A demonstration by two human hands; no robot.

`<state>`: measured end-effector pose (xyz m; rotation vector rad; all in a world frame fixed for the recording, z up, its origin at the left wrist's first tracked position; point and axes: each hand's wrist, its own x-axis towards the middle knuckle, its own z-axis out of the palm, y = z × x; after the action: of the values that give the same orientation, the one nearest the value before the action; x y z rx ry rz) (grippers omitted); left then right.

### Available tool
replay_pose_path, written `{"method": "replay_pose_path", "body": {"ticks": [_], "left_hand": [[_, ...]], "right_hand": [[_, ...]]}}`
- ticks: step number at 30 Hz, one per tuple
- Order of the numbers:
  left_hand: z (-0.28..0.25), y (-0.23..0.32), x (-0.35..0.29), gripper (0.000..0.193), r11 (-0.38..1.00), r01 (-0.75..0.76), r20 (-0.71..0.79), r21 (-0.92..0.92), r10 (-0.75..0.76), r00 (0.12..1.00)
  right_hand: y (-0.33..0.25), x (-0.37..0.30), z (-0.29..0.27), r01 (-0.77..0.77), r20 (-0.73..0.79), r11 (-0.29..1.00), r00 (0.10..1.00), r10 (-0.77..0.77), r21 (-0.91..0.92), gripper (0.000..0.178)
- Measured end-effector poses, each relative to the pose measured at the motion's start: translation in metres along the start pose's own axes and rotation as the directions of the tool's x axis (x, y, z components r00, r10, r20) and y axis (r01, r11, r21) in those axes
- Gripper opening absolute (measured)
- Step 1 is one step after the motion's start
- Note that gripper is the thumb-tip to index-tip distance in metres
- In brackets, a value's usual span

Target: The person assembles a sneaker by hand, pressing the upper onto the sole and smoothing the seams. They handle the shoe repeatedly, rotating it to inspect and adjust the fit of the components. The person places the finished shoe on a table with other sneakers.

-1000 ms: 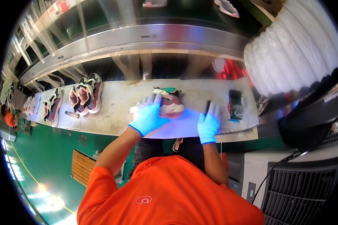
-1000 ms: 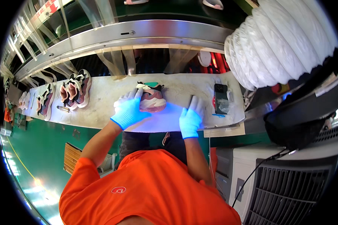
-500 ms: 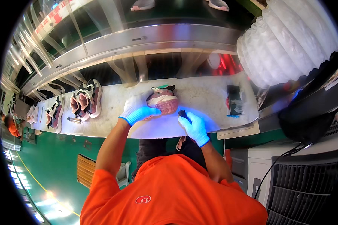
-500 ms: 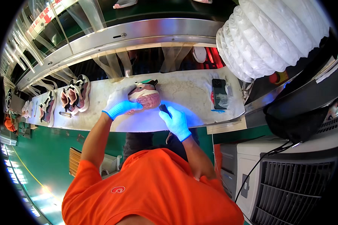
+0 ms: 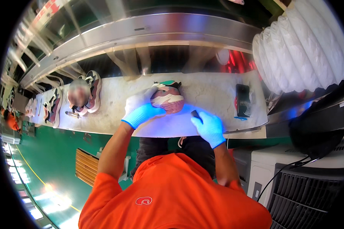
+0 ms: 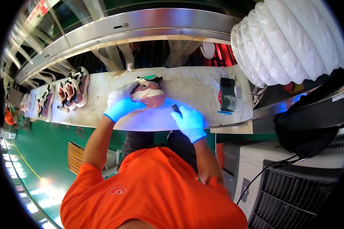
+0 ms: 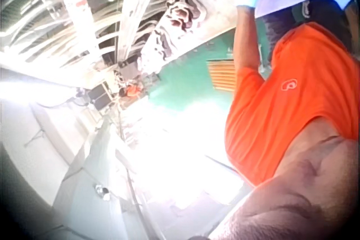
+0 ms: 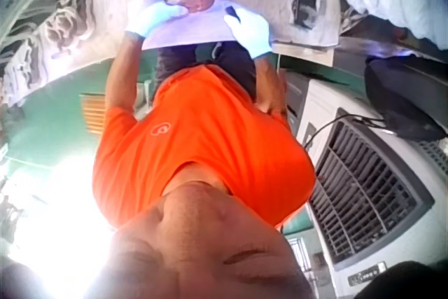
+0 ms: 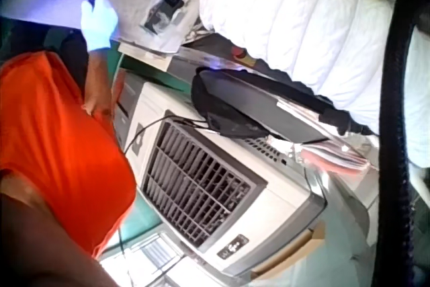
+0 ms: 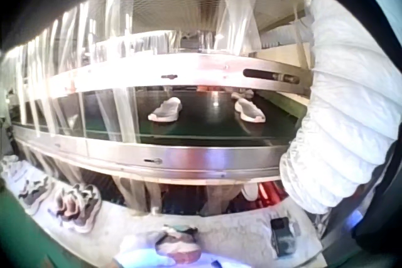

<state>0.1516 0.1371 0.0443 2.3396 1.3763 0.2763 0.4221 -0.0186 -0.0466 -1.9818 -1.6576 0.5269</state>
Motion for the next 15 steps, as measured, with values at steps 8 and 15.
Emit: {"method": "replay_pose_path", "body": {"ticks": [8, 15], "left_hand": [[0.043, 0.006, -0.055, 0.084, 0.961, -0.236, -0.329, 0.147, 0.273, 0.904], [0.068, -0.079, -0.117, 0.071, -0.143, 0.01, 0.098, -0.99, -0.622, 0.777]], "right_hand": [[-0.023, 0.045, 0.037, 0.024, -0.046, 0.716, 0.999, 0.012, 0.698, 0.091], [-0.058, 0.054, 0.038, -0.027, 0.081, 0.504, 0.993, -0.085, 0.864, 0.055]]}}
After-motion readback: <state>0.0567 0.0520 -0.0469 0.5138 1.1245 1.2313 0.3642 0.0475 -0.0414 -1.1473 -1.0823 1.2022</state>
